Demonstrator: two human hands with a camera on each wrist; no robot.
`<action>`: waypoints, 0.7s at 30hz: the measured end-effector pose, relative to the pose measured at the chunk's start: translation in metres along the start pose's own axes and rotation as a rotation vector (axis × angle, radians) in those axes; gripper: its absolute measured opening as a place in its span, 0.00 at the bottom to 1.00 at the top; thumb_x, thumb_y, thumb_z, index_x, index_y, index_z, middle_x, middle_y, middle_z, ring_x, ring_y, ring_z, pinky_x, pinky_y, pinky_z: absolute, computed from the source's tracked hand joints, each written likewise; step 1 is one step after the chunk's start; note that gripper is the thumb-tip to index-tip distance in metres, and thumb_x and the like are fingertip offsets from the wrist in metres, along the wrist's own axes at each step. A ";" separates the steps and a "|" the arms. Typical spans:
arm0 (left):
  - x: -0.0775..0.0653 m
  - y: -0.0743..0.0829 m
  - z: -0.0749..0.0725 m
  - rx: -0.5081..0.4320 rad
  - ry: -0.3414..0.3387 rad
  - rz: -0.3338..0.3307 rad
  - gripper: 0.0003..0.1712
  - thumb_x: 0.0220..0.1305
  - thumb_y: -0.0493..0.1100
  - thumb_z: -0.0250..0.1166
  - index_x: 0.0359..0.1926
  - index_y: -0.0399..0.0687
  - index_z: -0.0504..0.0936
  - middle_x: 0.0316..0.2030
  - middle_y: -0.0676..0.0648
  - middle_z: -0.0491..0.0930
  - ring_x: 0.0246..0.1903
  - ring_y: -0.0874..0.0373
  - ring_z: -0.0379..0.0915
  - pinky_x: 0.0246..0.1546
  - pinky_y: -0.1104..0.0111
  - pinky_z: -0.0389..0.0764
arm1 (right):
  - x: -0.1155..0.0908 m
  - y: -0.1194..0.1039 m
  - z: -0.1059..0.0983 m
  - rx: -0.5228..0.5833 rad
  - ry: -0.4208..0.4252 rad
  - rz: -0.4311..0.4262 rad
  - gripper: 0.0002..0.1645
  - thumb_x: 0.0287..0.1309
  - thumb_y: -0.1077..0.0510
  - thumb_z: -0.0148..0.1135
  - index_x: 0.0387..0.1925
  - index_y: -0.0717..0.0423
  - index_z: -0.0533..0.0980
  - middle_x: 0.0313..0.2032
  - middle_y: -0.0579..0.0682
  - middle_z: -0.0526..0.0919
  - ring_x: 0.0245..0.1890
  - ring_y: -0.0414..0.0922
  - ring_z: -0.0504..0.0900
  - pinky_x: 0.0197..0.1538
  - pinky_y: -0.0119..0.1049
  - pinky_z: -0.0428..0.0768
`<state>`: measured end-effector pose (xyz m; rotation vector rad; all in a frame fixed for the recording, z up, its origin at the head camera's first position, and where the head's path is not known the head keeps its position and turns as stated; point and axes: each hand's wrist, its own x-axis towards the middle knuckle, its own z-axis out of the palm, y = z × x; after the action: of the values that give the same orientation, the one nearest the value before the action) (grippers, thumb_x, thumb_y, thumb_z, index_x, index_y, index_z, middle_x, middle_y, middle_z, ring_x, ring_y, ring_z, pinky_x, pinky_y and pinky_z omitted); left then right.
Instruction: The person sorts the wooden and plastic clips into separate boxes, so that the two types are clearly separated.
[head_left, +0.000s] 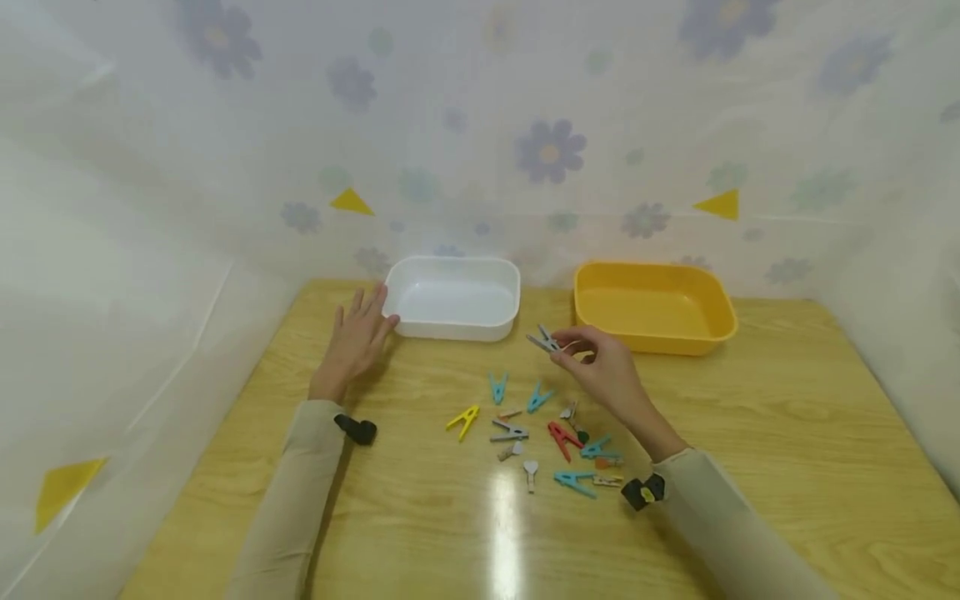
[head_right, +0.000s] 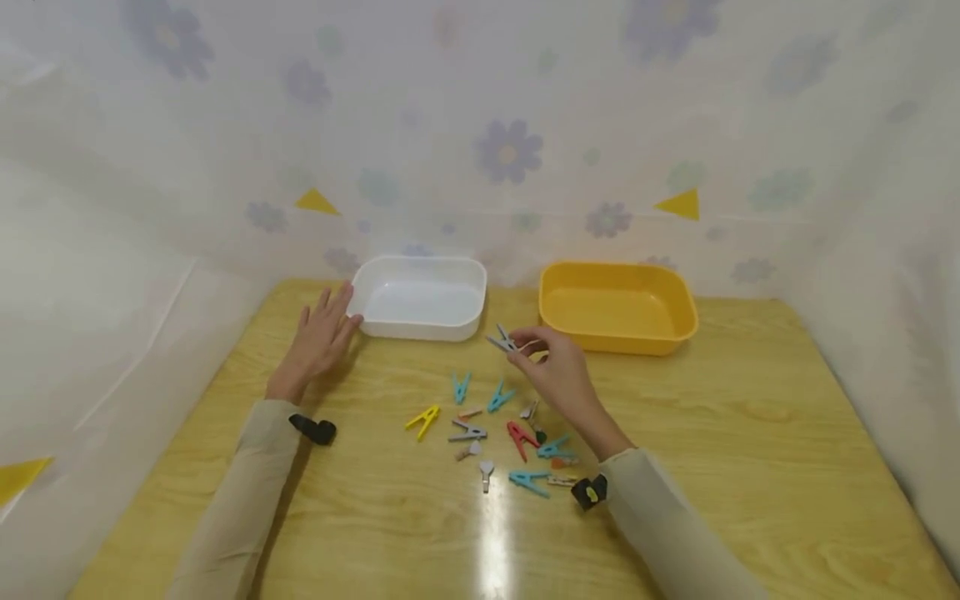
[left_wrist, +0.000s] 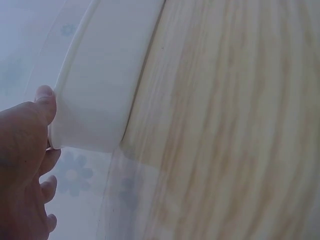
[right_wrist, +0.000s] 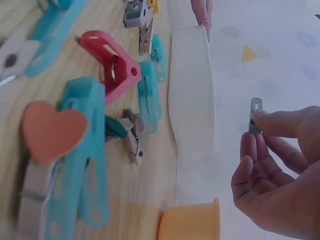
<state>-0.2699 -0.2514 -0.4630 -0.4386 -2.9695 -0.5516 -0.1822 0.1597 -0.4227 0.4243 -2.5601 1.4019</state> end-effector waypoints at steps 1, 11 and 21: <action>0.001 0.001 0.000 0.006 0.000 0.001 0.42 0.82 0.65 0.34 0.83 0.45 0.41 0.82 0.44 0.42 0.80 0.42 0.27 0.73 0.36 0.30 | 0.003 -0.001 0.001 0.007 -0.002 0.000 0.14 0.62 0.61 0.74 0.49 0.57 0.85 0.43 0.53 0.88 0.40 0.49 0.86 0.37 0.33 0.82; 0.001 0.003 -0.003 0.019 -0.007 -0.001 0.43 0.82 0.65 0.33 0.83 0.45 0.40 0.82 0.43 0.41 0.80 0.42 0.27 0.73 0.35 0.32 | 0.032 -0.011 0.017 0.048 -0.008 -0.001 0.14 0.61 0.61 0.74 0.48 0.58 0.85 0.42 0.55 0.87 0.42 0.53 0.87 0.40 0.42 0.85; 0.007 0.003 -0.002 0.013 -0.010 0.001 0.42 0.82 0.64 0.36 0.83 0.45 0.41 0.82 0.43 0.42 0.80 0.42 0.28 0.73 0.35 0.32 | 0.055 -0.007 0.033 0.095 -0.008 0.023 0.12 0.62 0.62 0.73 0.47 0.61 0.86 0.43 0.56 0.87 0.41 0.52 0.86 0.45 0.45 0.86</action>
<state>-0.2760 -0.2478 -0.4591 -0.4431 -2.9804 -0.5314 -0.2324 0.1201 -0.4186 0.4173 -2.5200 1.5374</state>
